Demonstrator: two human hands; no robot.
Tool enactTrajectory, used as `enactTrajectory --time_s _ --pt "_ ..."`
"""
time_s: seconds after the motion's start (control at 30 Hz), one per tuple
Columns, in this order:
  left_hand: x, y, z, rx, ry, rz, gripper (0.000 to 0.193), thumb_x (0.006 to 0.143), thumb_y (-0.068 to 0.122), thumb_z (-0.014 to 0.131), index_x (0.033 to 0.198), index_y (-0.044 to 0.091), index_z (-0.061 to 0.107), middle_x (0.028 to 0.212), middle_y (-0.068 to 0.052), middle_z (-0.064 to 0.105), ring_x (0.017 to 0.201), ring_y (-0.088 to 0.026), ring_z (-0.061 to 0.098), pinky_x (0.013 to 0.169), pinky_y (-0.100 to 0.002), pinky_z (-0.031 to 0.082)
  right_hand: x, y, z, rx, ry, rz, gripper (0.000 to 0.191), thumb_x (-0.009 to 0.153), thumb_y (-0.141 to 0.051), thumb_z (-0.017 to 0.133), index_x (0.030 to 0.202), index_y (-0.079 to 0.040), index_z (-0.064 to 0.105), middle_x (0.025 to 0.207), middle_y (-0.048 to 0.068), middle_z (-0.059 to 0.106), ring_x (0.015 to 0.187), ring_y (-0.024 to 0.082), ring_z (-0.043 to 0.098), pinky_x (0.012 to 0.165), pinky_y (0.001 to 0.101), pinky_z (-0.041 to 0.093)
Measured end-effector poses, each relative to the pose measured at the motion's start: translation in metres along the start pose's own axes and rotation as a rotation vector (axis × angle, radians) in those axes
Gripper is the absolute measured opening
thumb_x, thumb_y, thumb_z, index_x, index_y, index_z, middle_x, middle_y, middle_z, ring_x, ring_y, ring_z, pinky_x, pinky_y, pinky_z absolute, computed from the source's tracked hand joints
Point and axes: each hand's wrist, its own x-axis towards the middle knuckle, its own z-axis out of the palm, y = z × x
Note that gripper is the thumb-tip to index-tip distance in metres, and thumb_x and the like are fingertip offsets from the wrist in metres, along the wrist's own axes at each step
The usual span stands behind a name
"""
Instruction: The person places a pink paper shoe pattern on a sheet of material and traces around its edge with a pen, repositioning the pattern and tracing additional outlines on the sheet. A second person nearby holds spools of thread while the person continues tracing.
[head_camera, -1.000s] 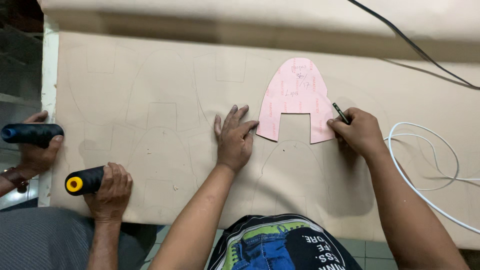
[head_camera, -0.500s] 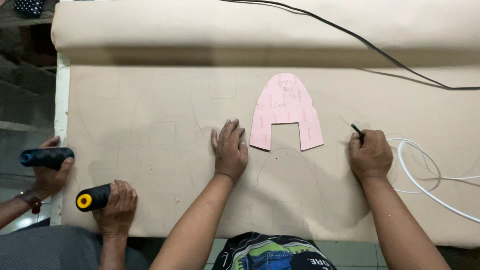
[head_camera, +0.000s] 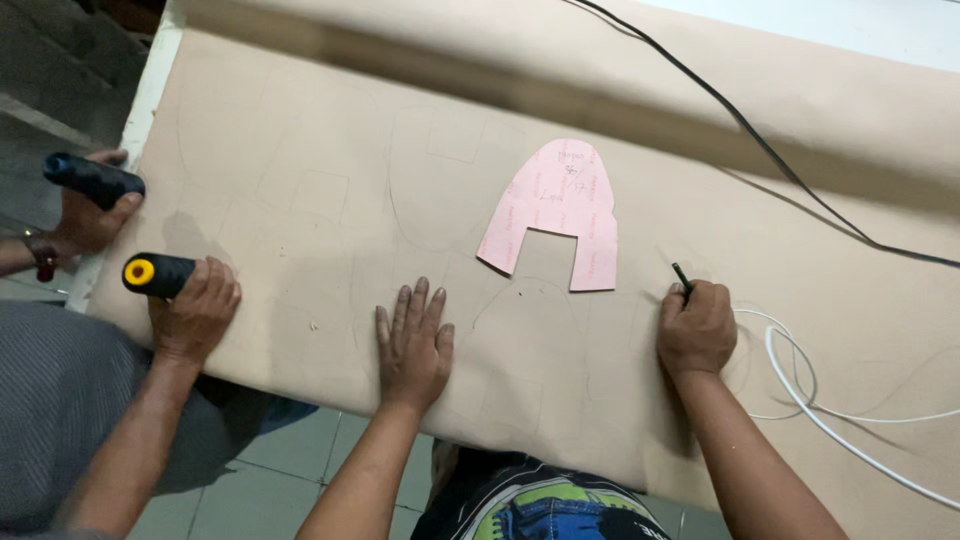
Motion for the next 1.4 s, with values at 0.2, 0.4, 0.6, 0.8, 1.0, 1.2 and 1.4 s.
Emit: enactTrajectory --time_s 0.2,0.4,0.6,0.8,1.0,1.2,1.4 --pt "-0.003 0.003 0.004 -0.027 -0.044 -0.076 0.055 0.097 0.035 0.046 0.150 0.020 0.047 0.165 -0.004 0.031 0.154 -0.024 0.022 0.125 -0.055 0.006 -0.003 0.004 0.001 0.033 0.004 -0.027 0.021 0.101 -0.026 0.065 0.105 -0.007 0.058 0.105 0.014 0.059 0.090 0.036 0.061 0.076 0.0509 0.050" --pt "-0.003 0.005 0.008 0.060 -0.044 -0.046 0.057 0.098 0.035 0.042 0.152 0.016 0.045 0.166 -0.007 0.027 0.155 -0.027 0.018 0.124 -0.056 0.003 -0.003 0.006 0.002 0.034 0.002 -0.018 0.021 0.102 -0.027 0.064 0.104 -0.008 0.058 0.103 0.013 0.060 0.089 0.036 0.061 0.075 0.0510 0.050" --pt "-0.001 0.001 0.009 0.096 -0.082 -0.017 0.058 0.099 0.036 0.041 0.153 0.014 0.042 0.167 -0.009 0.024 0.154 -0.028 0.016 0.123 -0.058 0.001 -0.001 0.002 0.002 0.030 -0.016 0.023 0.020 0.104 -0.027 0.063 0.103 -0.008 0.058 0.103 0.013 0.060 0.089 0.035 0.061 0.075 0.0513 0.050" --pt "-0.003 -0.005 0.013 0.082 -0.050 0.018 0.059 0.100 0.036 0.041 0.154 0.015 0.041 0.168 -0.008 0.023 0.155 -0.029 0.016 0.123 -0.059 0.003 -0.003 0.001 0.001 -0.011 -0.023 0.041 0.021 0.103 -0.028 0.064 0.105 -0.008 0.060 0.105 0.013 0.061 0.090 0.035 0.061 0.076 0.0508 0.050" --pt "-0.002 -0.005 0.011 0.100 -0.085 0.027 0.060 0.099 0.038 0.042 0.154 0.015 0.041 0.167 -0.009 0.023 0.154 -0.031 0.017 0.122 -0.060 0.004 -0.004 0.000 0.003 -0.024 0.019 0.016 0.020 0.103 -0.026 0.064 0.107 -0.007 0.060 0.106 0.012 0.061 0.090 0.034 0.062 0.076 0.0496 0.050" --pt "0.012 -0.004 -0.003 -0.062 0.029 0.041 0.045 0.091 0.030 0.060 0.131 0.010 0.063 0.149 -0.014 0.047 0.141 -0.034 0.038 0.120 -0.056 0.022 -0.005 0.002 0.000 0.016 -0.055 0.047 0.021 0.105 -0.025 0.063 0.108 -0.004 0.060 0.107 0.013 0.061 0.088 0.032 0.062 0.075 0.0487 0.050" --pt "0.076 0.003 -0.003 -0.350 0.036 0.117 0.037 0.091 0.023 0.069 0.124 0.006 0.066 0.141 -0.014 0.055 0.139 -0.032 0.047 0.120 -0.048 0.030 0.017 -0.024 -0.024 0.155 -0.276 0.099 0.025 0.098 -0.026 0.070 0.112 -0.006 0.069 0.111 0.013 0.066 0.096 0.032 0.067 0.083 0.0448 0.053"
